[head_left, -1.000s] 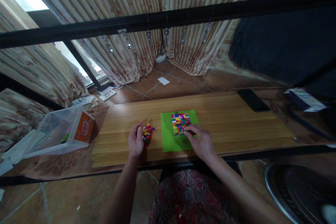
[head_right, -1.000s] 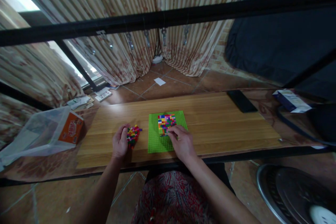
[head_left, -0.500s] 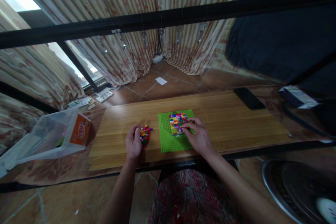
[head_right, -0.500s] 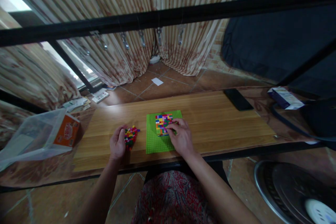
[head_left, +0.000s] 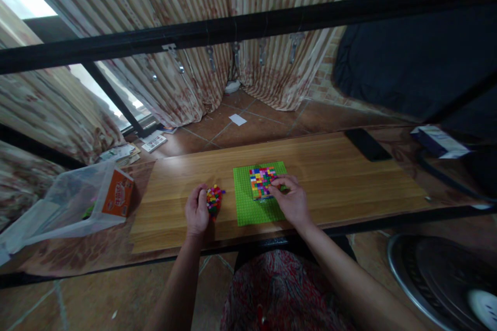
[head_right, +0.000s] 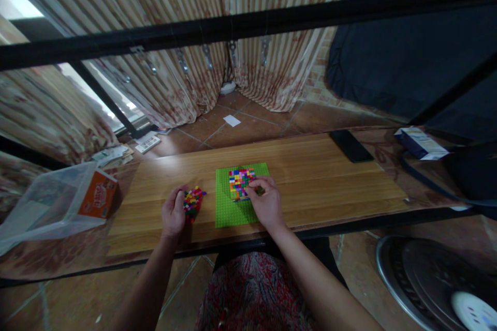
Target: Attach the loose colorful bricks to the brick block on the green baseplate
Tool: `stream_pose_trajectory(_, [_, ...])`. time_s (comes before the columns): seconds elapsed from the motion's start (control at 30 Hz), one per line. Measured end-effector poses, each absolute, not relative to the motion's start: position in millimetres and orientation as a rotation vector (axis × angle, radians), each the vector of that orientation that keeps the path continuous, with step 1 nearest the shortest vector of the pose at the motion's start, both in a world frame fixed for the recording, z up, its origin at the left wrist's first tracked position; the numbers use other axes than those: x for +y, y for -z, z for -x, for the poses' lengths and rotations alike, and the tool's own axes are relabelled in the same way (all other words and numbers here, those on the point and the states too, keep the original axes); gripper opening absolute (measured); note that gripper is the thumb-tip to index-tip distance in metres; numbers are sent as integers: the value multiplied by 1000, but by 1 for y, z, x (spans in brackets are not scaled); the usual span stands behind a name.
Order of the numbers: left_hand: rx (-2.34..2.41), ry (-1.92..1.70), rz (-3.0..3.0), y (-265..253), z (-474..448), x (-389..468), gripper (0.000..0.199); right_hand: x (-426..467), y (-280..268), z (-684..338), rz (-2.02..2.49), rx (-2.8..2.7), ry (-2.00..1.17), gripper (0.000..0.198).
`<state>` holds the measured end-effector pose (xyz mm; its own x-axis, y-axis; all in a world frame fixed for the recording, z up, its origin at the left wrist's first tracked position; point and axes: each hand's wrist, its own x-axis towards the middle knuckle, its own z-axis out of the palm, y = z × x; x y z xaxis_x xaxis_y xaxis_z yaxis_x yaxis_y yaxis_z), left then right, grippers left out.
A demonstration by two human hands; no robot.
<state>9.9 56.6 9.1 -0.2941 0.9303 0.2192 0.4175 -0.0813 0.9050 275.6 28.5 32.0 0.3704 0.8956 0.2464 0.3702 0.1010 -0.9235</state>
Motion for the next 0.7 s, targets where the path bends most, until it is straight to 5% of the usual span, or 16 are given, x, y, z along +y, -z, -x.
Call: stream_pose_trajectory(0.7, [1709,-1352,-1465,-11,-11,57,43,21,-26,-276,1332,-867,-807,28])
